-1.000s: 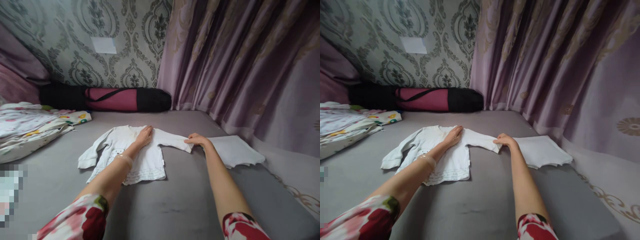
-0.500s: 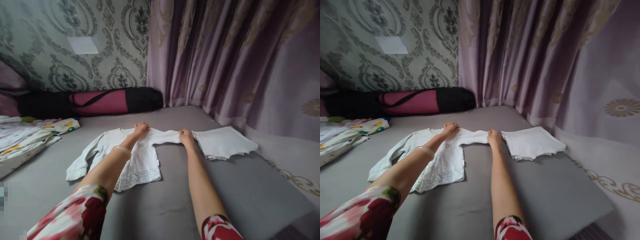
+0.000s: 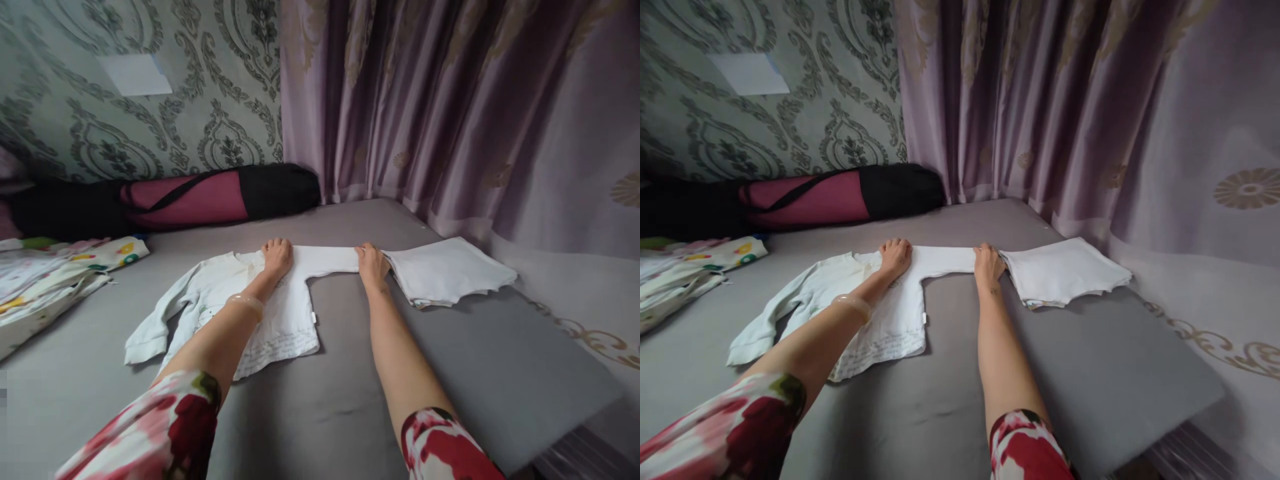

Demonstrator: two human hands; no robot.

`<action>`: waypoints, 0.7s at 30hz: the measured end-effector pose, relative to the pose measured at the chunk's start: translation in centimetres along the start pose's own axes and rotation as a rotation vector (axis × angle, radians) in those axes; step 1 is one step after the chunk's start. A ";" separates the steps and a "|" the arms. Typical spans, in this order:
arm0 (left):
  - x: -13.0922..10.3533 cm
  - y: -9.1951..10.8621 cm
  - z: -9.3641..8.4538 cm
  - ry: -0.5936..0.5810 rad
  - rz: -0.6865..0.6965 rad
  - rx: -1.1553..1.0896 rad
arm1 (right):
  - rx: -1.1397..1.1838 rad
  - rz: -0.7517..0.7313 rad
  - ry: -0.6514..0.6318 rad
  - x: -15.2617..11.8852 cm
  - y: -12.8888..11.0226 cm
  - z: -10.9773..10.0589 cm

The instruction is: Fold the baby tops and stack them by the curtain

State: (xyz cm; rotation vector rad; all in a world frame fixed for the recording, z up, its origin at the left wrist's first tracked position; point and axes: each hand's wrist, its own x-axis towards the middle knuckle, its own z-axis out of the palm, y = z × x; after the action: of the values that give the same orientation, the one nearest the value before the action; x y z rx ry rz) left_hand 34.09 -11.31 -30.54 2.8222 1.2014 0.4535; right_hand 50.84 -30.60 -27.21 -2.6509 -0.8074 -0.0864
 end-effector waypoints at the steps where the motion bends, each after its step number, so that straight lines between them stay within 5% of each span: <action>1: 0.0 0.1 -0.1 -0.005 0.004 0.006 | -0.001 -0.008 0.004 0.1 0.0 0.2; 9: -2.2 1.9 -4.8 -0.034 0.071 0.083 | -0.004 -0.006 0.013 0.6 0.1 0.7; 14: -10.4 3.2 -8.4 -0.203 0.305 -0.251 | -0.003 -0.096 0.139 0.7 0.1 0.8; 18: -17.7 4.7 -9.4 -0.303 0.304 -0.343 | 0.031 -0.153 0.192 0.7 -0.5 0.0; 21: -20.5 6.0 -9.5 -0.281 0.261 -0.270 | 0.116 -0.213 0.091 0.7 -0.9 -1.2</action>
State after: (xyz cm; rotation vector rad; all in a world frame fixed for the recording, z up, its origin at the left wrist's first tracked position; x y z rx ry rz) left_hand 22.11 -30.78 -25.67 2.6975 0.6695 0.1981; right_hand 50.99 -29.97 -25.72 -2.4273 -1.0286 -0.2074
